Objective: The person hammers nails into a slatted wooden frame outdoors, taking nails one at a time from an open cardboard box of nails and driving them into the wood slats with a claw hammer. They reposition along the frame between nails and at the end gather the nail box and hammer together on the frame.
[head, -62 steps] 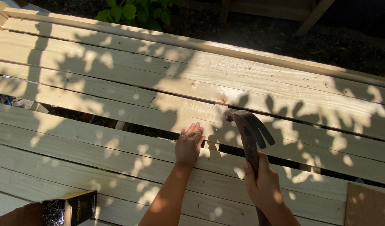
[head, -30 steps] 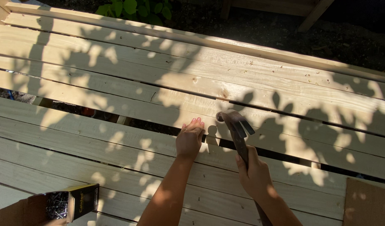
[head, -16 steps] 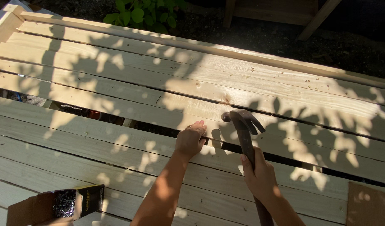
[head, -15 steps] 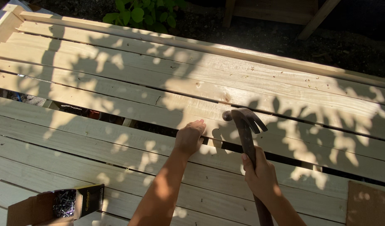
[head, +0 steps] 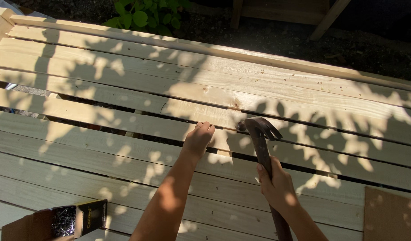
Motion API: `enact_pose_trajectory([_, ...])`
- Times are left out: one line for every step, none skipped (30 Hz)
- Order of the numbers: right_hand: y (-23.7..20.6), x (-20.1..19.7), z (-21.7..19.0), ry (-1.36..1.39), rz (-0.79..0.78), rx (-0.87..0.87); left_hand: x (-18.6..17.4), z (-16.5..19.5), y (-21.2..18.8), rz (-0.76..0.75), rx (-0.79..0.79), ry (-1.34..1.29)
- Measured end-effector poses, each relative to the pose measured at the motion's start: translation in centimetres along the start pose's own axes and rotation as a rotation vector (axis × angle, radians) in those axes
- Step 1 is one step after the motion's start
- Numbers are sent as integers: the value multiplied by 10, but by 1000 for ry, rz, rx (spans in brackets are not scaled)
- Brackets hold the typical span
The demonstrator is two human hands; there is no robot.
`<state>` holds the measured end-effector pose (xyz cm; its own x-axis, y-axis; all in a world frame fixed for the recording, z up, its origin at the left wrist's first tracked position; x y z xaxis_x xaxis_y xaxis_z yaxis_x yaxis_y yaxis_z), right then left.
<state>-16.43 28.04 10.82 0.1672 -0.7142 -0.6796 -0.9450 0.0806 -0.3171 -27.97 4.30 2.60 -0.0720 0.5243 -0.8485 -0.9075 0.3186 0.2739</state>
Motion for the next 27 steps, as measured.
enact_pose_trajectory([0,2,2,-19,-7,-1,1,-4,3,-76,-8,-2])
enact_pose_trajectory([0,4,5,-37,-18,1,2,-10,7,-155,-18,-4])
enact_pose_trajectory([-2,5,5,-72,13,-65,4,-15,9,-233,-29,-6])
enact_pose_trajectory([-3,6,6,-107,48,-135,4,-20,10,-272,-56,-12])
enact_pose_trajectory([-6,7,7,-142,86,-208,5,-24,10,-307,-81,-18])
enact_pose_trajectory([-9,9,10,-165,103,-227,7,-27,9,-343,-107,-25])
enact_pose_trajectory([-12,11,13,-189,120,-245,6,-27,7,-285,-89,-41])
enact_pose_trajectory([-13,13,15,-214,136,-264,6,-25,3,-225,-72,-58])
enact_pose_trajectory([-11,18,17,-251,115,-260,6,-24,-1,-167,-54,-76])
enact_pose_trajectory([-8,23,18,-289,93,-256,7,-24,-4,-138,-52,-99])
enact_pose_trajectory([-4,28,18,-326,70,-252,8,-23,-8,-110,-51,-121])
enact_pose_trajectory([2,32,18,-332,55,-238,8,-23,-9,-79,-50,-142])
enact_pose_trajectory([9,35,16,-336,42,-225,8,-23,-11,-53,-46,-149])
enact_pose_trajectory([15,37,15,-338,33,-212,9,-22,-10,-27,-38,-155])
enact_pose_trajectory([20,35,14,-326,37,-214,8,-21,-9,0,-33,-158])
enact_pose_trajectory([22,33,13,-313,36,-208,10,-21,-9,-20,-75,-157])
enact_pose_trajectory([23,29,12,-301,37,-203,12,-20,-8,-39,-116,-158])
enact_pose_trajectory([22,25,11,-286,52,-210,14,-19,-6,-51,-158,-158])
enact_pose_trajectory([20,21,9,-273,68,-217,16,-17,-4,-37,-177,-170])
enact_pose_trajectory([17,17,7,-260,82,-222,17,-16,-3,-26,-198,-183])
enact_pose_trajectory([13,15,5,-206,55,-198,19,-15,-3,-17,-221,-197])
enact_pose_trajectory([9,14,2,-152,28,-175,23,-15,-2,-59,-255,-187])
enact_pose_trajectory([7,14,-1,-97,3,-155,26,-16,-1,-97,-287,-176])
enact_pose_trajectory([5,13,-6,-76,-8,-156,27,-16,0,-136,-319,-163])
enact_pose_trajectory([4,13,-11,-57,-20,-156,27,-15,0,-125,-311,-179])
enact_pose_trajectory([3,13,-16,-39,-33,-158,26,-15,-3,-112,-305,-195])
enact_pose_trajectory([5,13,-23,-41,-45,-156,22,-13,-4,-93,-300,-210])
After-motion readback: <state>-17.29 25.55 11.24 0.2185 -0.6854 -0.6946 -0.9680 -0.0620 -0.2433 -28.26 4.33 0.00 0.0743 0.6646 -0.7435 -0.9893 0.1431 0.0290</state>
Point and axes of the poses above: each hand's wrist, its own y-axis towards the middle knuckle, its own x-axis out of the palm, z = x × y, the point moved 4 cm from there along y, towards the middle knuckle, and after that the axes turned 14 degrees about -y, right-handed, at the moved point
